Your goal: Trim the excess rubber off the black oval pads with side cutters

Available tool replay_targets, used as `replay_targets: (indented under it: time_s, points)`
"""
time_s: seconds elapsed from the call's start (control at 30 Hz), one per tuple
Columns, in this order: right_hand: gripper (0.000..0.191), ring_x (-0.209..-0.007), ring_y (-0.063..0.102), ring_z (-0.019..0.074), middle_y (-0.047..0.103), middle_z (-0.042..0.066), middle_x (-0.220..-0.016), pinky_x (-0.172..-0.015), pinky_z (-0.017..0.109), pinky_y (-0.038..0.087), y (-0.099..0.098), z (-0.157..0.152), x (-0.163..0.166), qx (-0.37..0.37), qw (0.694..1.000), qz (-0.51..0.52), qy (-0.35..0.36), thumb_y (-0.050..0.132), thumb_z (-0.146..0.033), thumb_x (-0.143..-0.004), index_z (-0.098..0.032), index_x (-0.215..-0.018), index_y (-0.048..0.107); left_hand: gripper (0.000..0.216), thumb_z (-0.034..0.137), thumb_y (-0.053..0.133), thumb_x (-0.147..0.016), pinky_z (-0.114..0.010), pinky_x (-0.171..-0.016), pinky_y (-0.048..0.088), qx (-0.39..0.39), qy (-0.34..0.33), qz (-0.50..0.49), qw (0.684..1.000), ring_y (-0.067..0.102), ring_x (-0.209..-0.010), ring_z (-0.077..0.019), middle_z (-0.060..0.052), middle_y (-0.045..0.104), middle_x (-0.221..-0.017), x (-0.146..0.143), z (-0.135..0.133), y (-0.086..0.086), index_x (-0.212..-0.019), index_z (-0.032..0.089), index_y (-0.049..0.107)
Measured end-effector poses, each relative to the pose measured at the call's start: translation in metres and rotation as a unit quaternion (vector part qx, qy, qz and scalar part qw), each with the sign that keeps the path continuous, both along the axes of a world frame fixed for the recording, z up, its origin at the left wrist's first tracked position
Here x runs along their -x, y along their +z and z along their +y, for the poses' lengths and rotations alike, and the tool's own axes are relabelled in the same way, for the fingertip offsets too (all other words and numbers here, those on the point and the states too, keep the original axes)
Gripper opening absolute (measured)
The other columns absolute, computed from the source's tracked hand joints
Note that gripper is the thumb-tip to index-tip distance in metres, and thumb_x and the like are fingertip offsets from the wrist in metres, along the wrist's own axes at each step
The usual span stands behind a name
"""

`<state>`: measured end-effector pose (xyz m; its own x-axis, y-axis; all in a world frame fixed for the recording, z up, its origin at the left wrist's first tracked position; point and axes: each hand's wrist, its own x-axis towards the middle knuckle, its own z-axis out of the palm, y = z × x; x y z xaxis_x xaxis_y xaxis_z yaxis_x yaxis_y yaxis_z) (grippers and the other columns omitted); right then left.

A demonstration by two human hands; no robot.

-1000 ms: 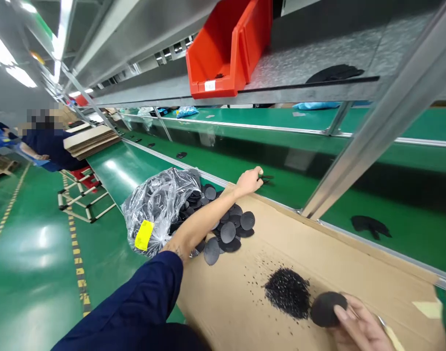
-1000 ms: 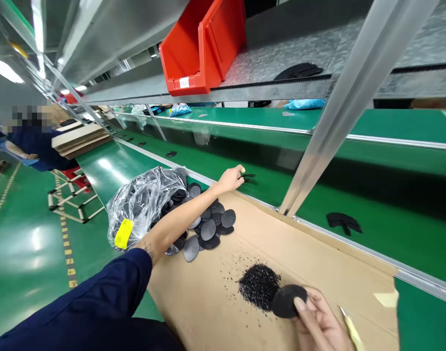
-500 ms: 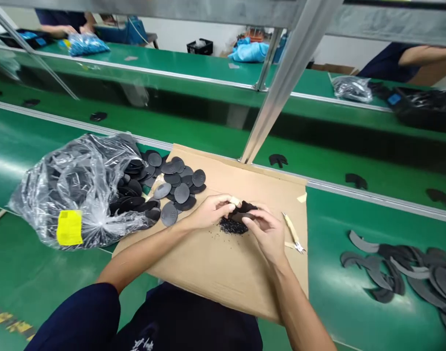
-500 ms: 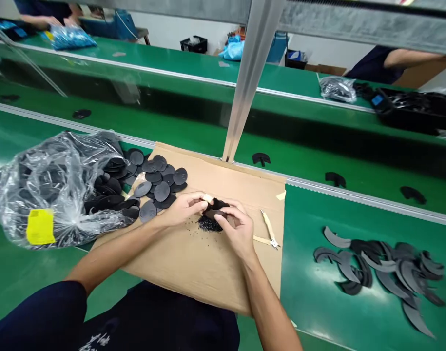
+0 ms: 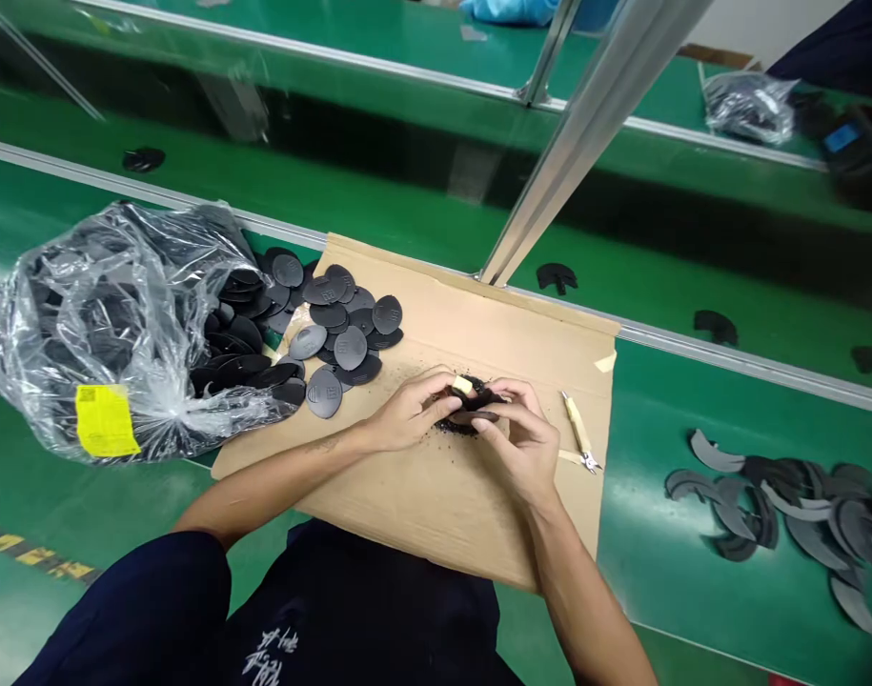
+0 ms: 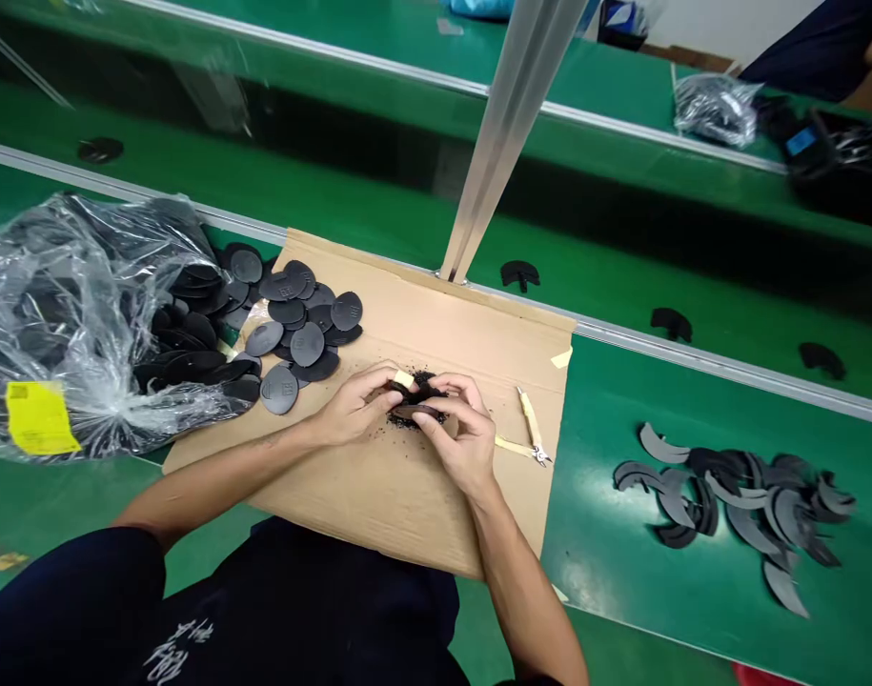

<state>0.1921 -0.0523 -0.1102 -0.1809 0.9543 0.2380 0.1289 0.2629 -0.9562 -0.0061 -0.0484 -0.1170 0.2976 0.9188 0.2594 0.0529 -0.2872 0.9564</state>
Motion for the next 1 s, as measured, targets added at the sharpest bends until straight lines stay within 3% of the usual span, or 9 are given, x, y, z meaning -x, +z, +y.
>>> replay_targets:
  time_s: [0.13, 0.23, 0.3, 0.37, 0.47, 0.6, 0.77, 0.9, 1.0]
  points:
    - [0.005, -0.102, 0.069, 0.022, 0.07, 0.007, -0.105, -0.091, 0.041, 0.059, -0.003, -0.002, 0.002, -0.031, 0.999, 0.009, 0.017, 0.077, -0.031, -0.089, -0.026, -0.091, 0.075, 0.044, 0.056, 0.052, -0.103, -0.033, -0.094, 0.055, 0.053, 0.032, -0.049, 0.997, 0.067, -0.102, -0.0208, -0.01, 0.071, -0.104, -0.002, -0.002, -0.002, -0.105, 0.015, 0.069]
    - [0.003, -0.109, 0.07, 0.0221, 0.068, 0.008, -0.12, -0.094, 0.043, 0.061, 0.0, -0.003, 0.003, -0.073, 0.997, 0.015, 0.004, 0.068, -0.024, -0.096, -0.025, -0.098, 0.07, 0.05, 0.062, 0.053, -0.1, -0.029, -0.074, 0.058, 0.147, 0.067, -0.092, 0.983, 0.068, -0.077, -0.0163, -0.007, 0.073, -0.096, -0.001, 0.001, -0.004, -0.104, 0.015, 0.068]
    - [0.016, -0.105, 0.072, 0.0211, 0.069, 0.008, -0.121, -0.088, 0.042, 0.063, 0.002, -0.004, 0.001, -0.13, 0.991, 0.009, -0.008, 0.062, -0.016, -0.097, -0.027, -0.109, 0.066, 0.052, 0.064, 0.057, -0.097, -0.027, -0.069, 0.056, 0.175, 0.097, -0.094, 0.975, 0.067, -0.072, -0.015, -0.005, 0.073, -0.092, 0.002, 0.004, -0.005, -0.104, 0.014, 0.07]
    - [0.03, -0.101, 0.073, 0.0205, 0.072, 0.008, -0.116, -0.081, 0.039, 0.065, 0.003, -0.004, -0.002, -0.202, 0.979, -0.025, -0.007, 0.06, -0.007, -0.095, -0.028, -0.117, 0.064, 0.052, 0.064, 0.062, -0.094, -0.027, -0.077, 0.057, 0.165, 0.115, -0.071, 0.977, 0.069, -0.082, -0.0169, -0.006, 0.075, -0.095, 0.004, 0.006, -0.005, -0.104, 0.014, 0.072]
    - [0.04, -0.102, 0.073, 0.0213, 0.071, 0.009, -0.115, -0.077, 0.036, 0.065, 0.002, -0.005, -0.006, -0.275, 0.958, -0.082, -0.001, 0.059, 0.002, -0.09, -0.027, -0.116, 0.068, 0.05, 0.06, 0.06, -0.096, -0.029, -0.088, 0.055, 0.142, 0.081, -0.032, 0.986, 0.068, -0.092, -0.0179, -0.007, 0.074, -0.099, 0.005, 0.004, -0.005, -0.112, 0.014, 0.071]
    - [0.031, -0.095, 0.075, 0.0202, 0.073, 0.007, -0.104, -0.078, 0.036, 0.065, 0.003, -0.008, -0.004, -0.227, 0.972, -0.049, -0.017, 0.063, -0.002, -0.09, -0.026, -0.108, 0.07, 0.046, 0.052, 0.055, -0.102, -0.029, -0.093, 0.052, 0.125, 0.015, -0.019, 0.992, 0.067, -0.098, -0.017, -0.006, 0.072, -0.1, 0.002, -0.004, -0.007, -0.129, 0.015, 0.061]
    - [0.027, -0.088, 0.076, 0.0197, 0.076, 0.005, -0.098, -0.078, 0.034, 0.065, -0.003, -0.013, 0.001, -0.087, 0.995, 0.02, -0.042, 0.074, -0.016, -0.089, -0.026, -0.114, 0.068, 0.03, 0.04, 0.057, -0.102, -0.025, -0.08, 0.051, 0.08, 0.004, 0.032, 0.996, 0.064, -0.085, -0.0155, -0.005, 0.07, -0.095, 0.0, -0.008, -0.004, -0.115, 0.015, 0.067]
    - [0.044, -0.104, 0.075, 0.0219, 0.076, 0.006, -0.117, -0.091, 0.038, 0.064, -0.009, -0.014, 0.003, -0.136, 0.989, -0.014, -0.049, 0.074, -0.014, -0.089, -0.03, -0.13, 0.067, 0.024, 0.033, 0.054, -0.103, -0.024, -0.077, 0.051, 0.048, -0.004, 0.047, 0.998, 0.062, -0.083, -0.0147, -0.006, 0.069, -0.097, 0.0, -0.008, -0.002, -0.111, 0.015, 0.068]
    - [0.043, -0.098, 0.075, 0.0215, 0.077, 0.006, -0.113, -0.088, 0.039, 0.064, -0.005, -0.013, 0.003, -0.157, 0.985, -0.045, -0.046, 0.073, -0.011, -0.088, -0.029, -0.127, 0.068, 0.027, 0.034, 0.052, -0.103, -0.024, -0.078, 0.051, 0.049, -0.007, 0.05, 0.998, 0.062, -0.083, -0.0148, -0.007, 0.07, -0.097, 0.0, -0.009, -0.002, -0.112, 0.015, 0.068]
